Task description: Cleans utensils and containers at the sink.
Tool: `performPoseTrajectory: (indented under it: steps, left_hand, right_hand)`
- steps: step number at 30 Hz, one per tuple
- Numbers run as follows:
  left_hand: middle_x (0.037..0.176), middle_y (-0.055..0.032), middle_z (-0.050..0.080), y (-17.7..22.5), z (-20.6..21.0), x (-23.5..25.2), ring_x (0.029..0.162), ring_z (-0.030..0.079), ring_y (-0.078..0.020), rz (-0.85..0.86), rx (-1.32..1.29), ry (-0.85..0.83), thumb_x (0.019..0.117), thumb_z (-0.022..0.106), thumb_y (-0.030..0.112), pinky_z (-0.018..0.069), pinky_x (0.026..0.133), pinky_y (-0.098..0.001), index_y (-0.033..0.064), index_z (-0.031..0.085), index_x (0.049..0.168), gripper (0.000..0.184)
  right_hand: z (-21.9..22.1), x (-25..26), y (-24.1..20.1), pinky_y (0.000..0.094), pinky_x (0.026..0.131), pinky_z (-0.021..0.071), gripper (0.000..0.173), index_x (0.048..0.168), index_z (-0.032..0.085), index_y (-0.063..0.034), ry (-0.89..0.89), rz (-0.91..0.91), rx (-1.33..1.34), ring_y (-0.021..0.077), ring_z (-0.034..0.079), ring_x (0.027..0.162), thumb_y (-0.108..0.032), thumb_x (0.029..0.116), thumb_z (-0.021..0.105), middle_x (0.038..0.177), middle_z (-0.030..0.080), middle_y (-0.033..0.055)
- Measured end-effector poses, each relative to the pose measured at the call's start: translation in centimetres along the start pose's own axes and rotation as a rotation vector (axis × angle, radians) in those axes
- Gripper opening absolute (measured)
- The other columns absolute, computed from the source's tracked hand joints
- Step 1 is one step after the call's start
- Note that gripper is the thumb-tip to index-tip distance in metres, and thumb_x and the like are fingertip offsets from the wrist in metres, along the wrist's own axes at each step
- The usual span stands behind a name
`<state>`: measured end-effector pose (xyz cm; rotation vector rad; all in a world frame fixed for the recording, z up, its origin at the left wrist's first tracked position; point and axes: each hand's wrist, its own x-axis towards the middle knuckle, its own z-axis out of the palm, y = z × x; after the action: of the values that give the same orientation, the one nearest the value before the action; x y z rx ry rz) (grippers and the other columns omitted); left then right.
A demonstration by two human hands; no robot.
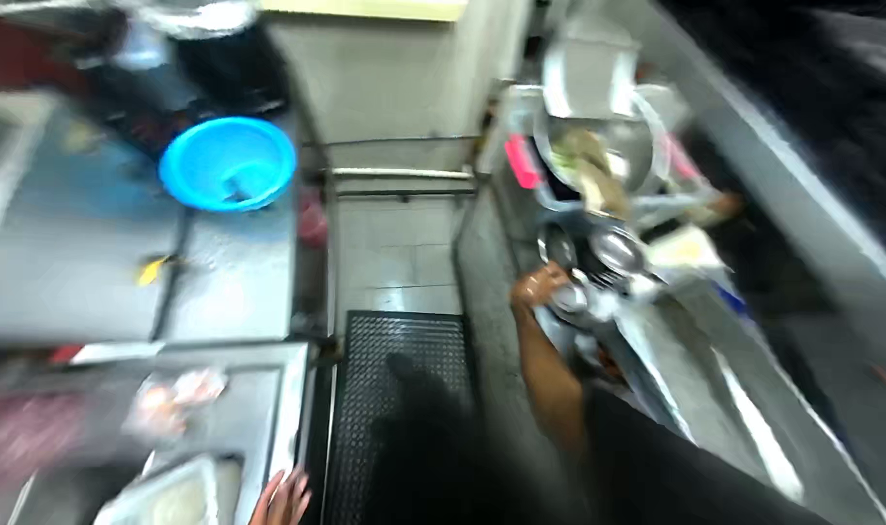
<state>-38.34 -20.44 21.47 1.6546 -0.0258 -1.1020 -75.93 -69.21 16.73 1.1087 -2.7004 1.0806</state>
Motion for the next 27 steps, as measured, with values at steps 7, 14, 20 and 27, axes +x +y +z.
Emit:
performPoseTrajectory:
  steps: [7, 14, 20, 27]
  left_hand:
    - [0.127, -0.0131, 0.069, 2.5, 0.0, -3.7, 0.105, 0.071, -0.0237, -0.034, -0.401, 0.263, 0.1094, 0.048, 0.026, 0.0596, 0.089, -0.0406, 0.0011, 0.055, 0.139, 0.039]
    - [0.114, -0.0191, 0.07, -3.4, -3.6, -5.3, 0.088, 0.074, -0.0297, 0.01, -0.664, 0.271, 0.1023, 0.061, 0.043, 0.0635, 0.075, -0.0457, 0.0022, 0.053, 0.139, 0.056]
    - [0.108, -0.0213, 0.07, -7.0, -7.8, -7.0, 0.081, 0.073, -0.0298, 0.008, -1.091, 0.577, 0.1023, 0.061, 0.016, 0.0631, 0.069, -0.0426, 0.0014, 0.049, 0.139, 0.041]
    - [0.086, -0.0065, 0.065, -7.6, -14.8, -4.7, 0.06, 0.059, -0.0111, 0.028, -1.597, 0.852, 0.1049, 0.052, 0.028, 0.0518, 0.053, -0.024, 0.0069, 0.058, 0.114, 0.024]
  right_hand:
    - [-8.2, -25.9, 2.4, 0.0439, 0.116, 0.0389, 0.039, 0.13, 0.052, 0.0167, -0.898, -1.006, 0.404, 0.0473, 0.051, 0.13, -0.013, 0.1064, 0.044, 0.137, 0.05, 0.0382]
    - [-16.1, -39.8, -2.1, 0.0347, 0.101, 0.0537, 0.02, 0.106, 0.073, -0.0033, -1.689, -1.869, 0.775, 0.0245, 0.063, 0.114, -0.011, 0.0989, 0.056, 0.117, 0.064, 0.0185]
    - [-19.8, -47.1, -4.5, 0.032, 0.106, 0.0529, 0.026, 0.123, 0.072, -0.0095, -1.87, -1.917, 0.91, 0.0195, 0.061, 0.125, -0.011, 0.1013, 0.058, 0.139, 0.059, 0.0158]
    - [-18.7, -51.0, -4.2, 0.029, 0.098, 0.0564, 0.023, 0.115, 0.074, -0.0016, -2.028, -1.578, 0.68, 0.0164, 0.067, 0.113, -0.01, 0.0981, 0.061, 0.121, 0.07, 0.0136]
